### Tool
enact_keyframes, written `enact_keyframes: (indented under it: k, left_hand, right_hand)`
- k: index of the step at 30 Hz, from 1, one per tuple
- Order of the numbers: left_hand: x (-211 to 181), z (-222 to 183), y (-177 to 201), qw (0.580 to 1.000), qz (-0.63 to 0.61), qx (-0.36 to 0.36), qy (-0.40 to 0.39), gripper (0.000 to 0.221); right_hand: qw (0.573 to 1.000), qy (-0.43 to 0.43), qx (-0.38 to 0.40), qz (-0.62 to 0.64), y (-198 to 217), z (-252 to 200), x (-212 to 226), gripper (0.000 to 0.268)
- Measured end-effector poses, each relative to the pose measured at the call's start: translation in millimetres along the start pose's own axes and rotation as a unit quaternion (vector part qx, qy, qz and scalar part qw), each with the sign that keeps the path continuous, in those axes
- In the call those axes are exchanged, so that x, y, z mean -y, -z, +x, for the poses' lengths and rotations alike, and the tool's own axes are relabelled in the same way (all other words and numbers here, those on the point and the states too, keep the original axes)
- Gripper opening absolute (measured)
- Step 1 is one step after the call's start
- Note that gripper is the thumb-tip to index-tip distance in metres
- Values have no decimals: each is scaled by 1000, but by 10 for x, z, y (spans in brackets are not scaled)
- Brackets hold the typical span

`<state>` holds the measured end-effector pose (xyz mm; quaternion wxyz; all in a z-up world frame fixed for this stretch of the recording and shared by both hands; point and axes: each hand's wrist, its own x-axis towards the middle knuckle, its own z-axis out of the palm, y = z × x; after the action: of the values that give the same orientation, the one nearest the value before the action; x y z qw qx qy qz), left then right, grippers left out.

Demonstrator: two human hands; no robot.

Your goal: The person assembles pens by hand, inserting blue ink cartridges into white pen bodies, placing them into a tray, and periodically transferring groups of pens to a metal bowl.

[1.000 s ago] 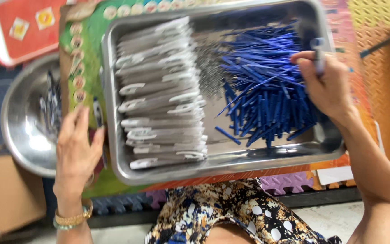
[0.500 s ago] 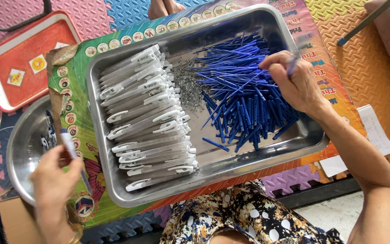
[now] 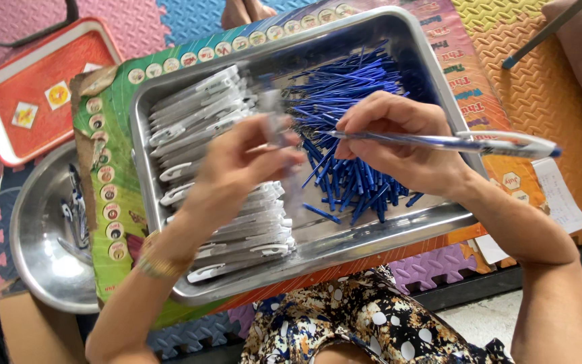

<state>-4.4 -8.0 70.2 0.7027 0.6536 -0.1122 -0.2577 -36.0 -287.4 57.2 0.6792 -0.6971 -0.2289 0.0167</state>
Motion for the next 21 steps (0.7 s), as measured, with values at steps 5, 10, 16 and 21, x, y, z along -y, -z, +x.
enact_keyframes:
  k: [5, 10, 16, 21]
  left_hand:
    - [492, 345, -92, 995, -67, 55, -44, 55]
    - [623, 397, -73, 993, -93, 59, -48, 53]
    - [752, 428, -82, 991, -88, 72, -65, 52]
    - [779, 430, -116, 992, -59, 55, -98, 53]
  right_hand:
    - [991, 38, -78, -100, -146, 32, -75, 14]
    - [983, 70, -104, -133, -98, 28, -294, 18]
    - [978, 71, -78, -178, -127, 53, -318, 16]
    - [979, 73, -67, -178, -119, 49, -378, 20]
